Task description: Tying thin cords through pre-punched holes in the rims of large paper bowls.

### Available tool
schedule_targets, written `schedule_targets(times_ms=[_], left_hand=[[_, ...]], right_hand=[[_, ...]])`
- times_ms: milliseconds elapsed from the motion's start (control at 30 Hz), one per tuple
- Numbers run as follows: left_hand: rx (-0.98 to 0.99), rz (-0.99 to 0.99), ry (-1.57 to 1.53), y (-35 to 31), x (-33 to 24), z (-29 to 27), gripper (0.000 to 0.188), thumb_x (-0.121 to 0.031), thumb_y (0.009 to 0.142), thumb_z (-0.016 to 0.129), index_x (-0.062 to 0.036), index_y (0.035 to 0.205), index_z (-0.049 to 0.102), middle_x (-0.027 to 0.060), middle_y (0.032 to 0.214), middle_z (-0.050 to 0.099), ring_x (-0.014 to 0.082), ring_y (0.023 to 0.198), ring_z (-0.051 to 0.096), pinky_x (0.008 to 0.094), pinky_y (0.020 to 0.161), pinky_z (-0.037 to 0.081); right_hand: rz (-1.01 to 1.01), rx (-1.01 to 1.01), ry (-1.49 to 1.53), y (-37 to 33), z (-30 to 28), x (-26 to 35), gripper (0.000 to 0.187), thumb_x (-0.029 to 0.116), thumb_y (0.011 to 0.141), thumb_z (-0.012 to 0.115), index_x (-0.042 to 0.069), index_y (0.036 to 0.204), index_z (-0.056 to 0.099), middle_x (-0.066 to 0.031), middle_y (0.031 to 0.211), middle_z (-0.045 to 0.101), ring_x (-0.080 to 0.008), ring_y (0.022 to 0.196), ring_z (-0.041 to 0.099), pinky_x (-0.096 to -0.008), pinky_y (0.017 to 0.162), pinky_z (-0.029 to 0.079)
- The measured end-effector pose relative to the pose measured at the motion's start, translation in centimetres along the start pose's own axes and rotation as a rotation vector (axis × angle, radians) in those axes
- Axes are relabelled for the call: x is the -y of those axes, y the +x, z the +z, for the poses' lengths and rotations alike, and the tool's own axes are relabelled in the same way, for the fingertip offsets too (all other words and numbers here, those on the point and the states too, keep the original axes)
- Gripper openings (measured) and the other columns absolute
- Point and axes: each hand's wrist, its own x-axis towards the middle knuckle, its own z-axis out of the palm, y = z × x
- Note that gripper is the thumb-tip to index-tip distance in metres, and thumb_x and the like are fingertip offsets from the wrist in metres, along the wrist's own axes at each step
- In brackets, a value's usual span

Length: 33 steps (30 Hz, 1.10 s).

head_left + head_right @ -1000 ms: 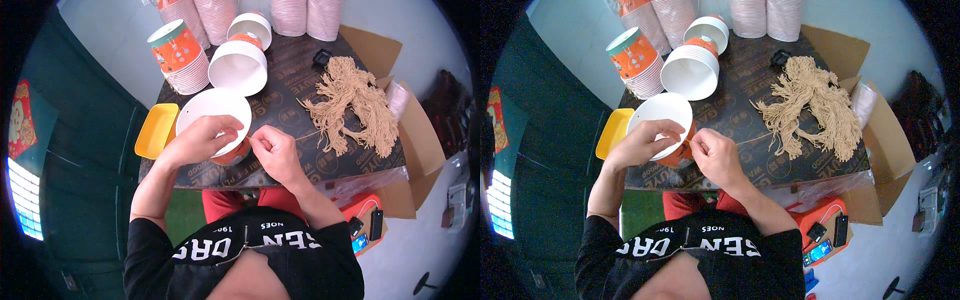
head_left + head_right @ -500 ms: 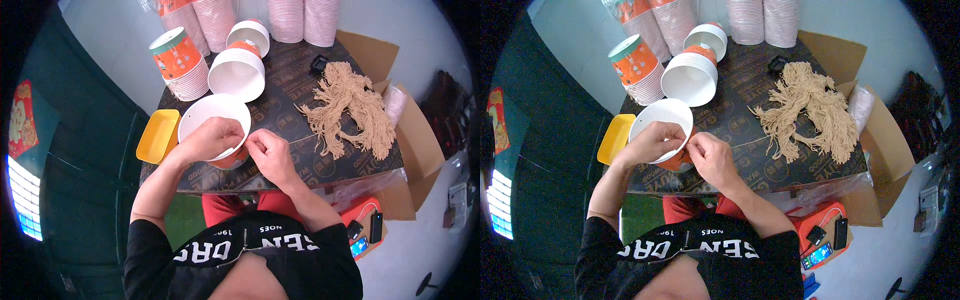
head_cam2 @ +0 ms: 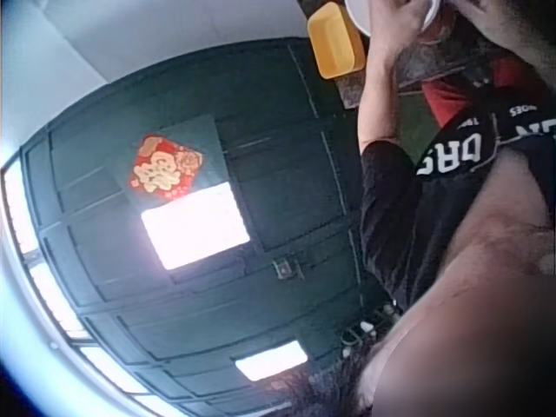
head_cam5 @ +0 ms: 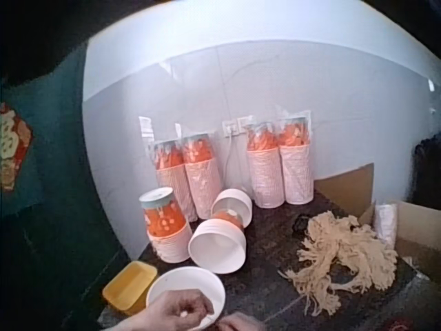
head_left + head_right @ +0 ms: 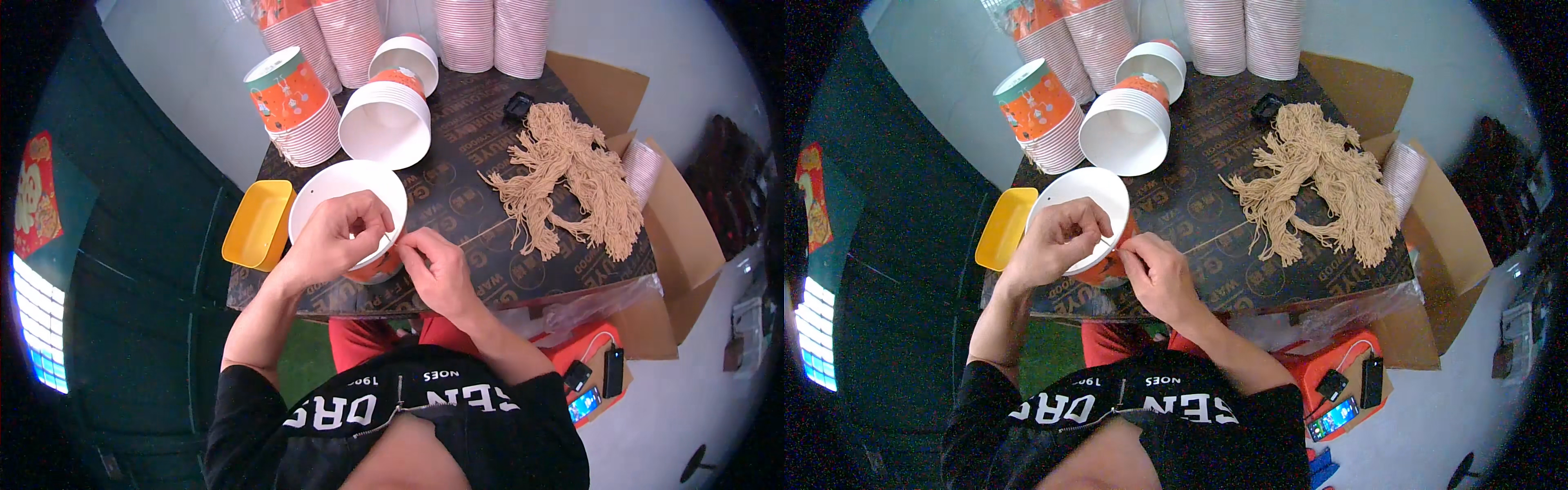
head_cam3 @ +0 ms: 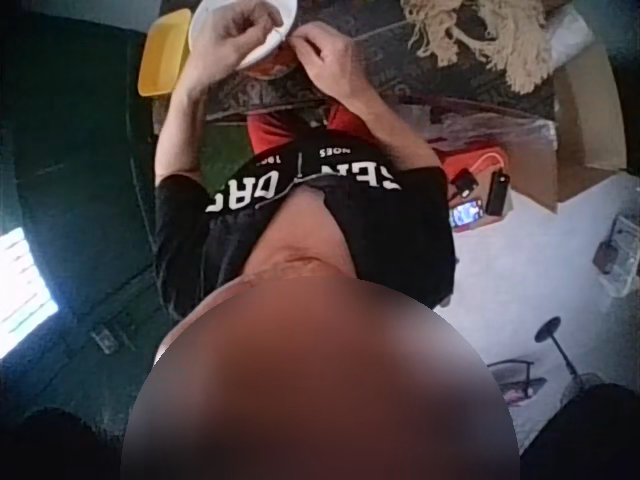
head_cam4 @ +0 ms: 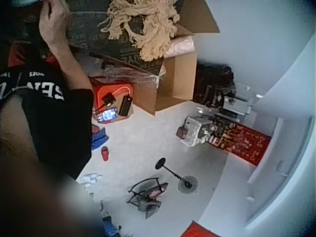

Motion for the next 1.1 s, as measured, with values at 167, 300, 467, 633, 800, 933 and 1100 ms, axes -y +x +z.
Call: schedule_targets(times_ms=[167, 300, 467, 633, 800, 933, 1100], left_hand=[[-0.026, -0.068, -0.253, -0.2, -0.7, 0.8, 0.009, -0.002, 0.089, 0.057, 0.0011, 0.081, 0.061, 0.0045, 0.085, 0.067, 0.0048, 0.076, 0.058, 0.0215, 0.066, 0.048], [-0.047, -0.157, -0.134, -0.1, -0.2, 0.5, 0.009, -0.003, 0.091, 0.059, 0.0023, 0.084, 0.063, 0.0031, 0.081, 0.067, 0.0041, 0.071, 0.057, 0.0204, 0.062, 0.047], [0.004, -0.198, -0.188, 0.0, -0.1, 0.5, 0.009, -0.004, 0.088, 0.067, 0.0038, 0.093, 0.066, 0.0012, 0.078, 0.067, 0.0043, 0.07, 0.059, 0.0207, 0.06, 0.048], [0.033, -0.137, -0.089, 0.4, -1.0, 1.1, 0.012, -0.002, 0.084, 0.071, 0.0028, 0.093, 0.066, 0.002, 0.08, 0.067, 0.0062, 0.073, 0.062, 0.0217, 0.065, 0.051], [-0.055, -0.043, 0.005, 0.1, 0.8, 1.1, 0.005, -0.003, 0.086, 0.068, 0.0003, 0.086, 0.065, -0.0005, 0.075, 0.062, 0.0055, 0.069, 0.056, 0.0218, 0.059, 0.044], [-0.039, -0.116, -0.031, 0.2, -0.2, 1.4, 0.005, 0.002, 0.085, 0.066, -0.0006, 0.083, 0.063, -0.0014, 0.074, 0.061, 0.0042, 0.066, 0.054, 0.019, 0.06, 0.041], [0.006, -0.075, -0.125, 0.5, 1.5, 0.6, 0.007, 0.003, 0.088, 0.062, -0.0011, 0.083, 0.059, 0.0, 0.079, 0.057, 0.0059, 0.066, 0.049, 0.0198, 0.061, 0.038]], right_hand=[[-0.013, 0.04, 0.031, 0.1, 0.6, 0.0, 0.005, 0.003, 0.088, 0.064, 0.0, 0.09, 0.062, -0.0162, 0.086, 0.064, -0.0359, 0.081, 0.064, -0.0409, 0.071, 0.05], [0.003, 0.034, 0.024, 0.2, -0.4, 0.6, 0.009, 0.003, 0.09, 0.063, 0.0, 0.098, 0.063, -0.0166, 0.09, 0.067, -0.0321, 0.081, 0.067, -0.038, 0.07, 0.052], [0.042, 0.007, 0.164, 1.0, -3.2, 2.8, 0.017, -0.001, 0.095, 0.054, -0.002, 0.111, 0.06, -0.0118, 0.087, 0.068, -0.0156, 0.079, 0.067, -0.0296, 0.072, 0.053], [-0.037, 0.108, 0.179, 2.5, -3.1, 3.9, 0.016, -0.004, 0.094, 0.052, -0.001, 0.107, 0.062, -0.0074, 0.093, 0.066, -0.0122, 0.087, 0.064, -0.026, 0.078, 0.051], [-0.296, -0.04, 0.054, 2.6, -2.8, 4.2, 0.016, -0.007, 0.084, 0.059, 0.0, 0.097, 0.062, -0.0132, 0.098, 0.061, -0.0268, 0.089, 0.062, -0.0335, 0.077, 0.05], [-0.393, -0.359, -0.28, -0.5, -7.4, 3.0, 0.02, -0.008, 0.078, 0.062, 0.001, 0.097, 0.062, -0.0154, 0.103, 0.06, -0.0322, 0.094, 0.06, -0.0364, 0.081, 0.049], [-0.198, -0.623, -0.754, -10.4, -17.5, 0.2, 0.014, -0.006, 0.09, 0.054, -0.001, 0.103, 0.058, -0.0142, 0.099, 0.058, -0.0249, 0.089, 0.058, -0.0332, 0.081, 0.048]])
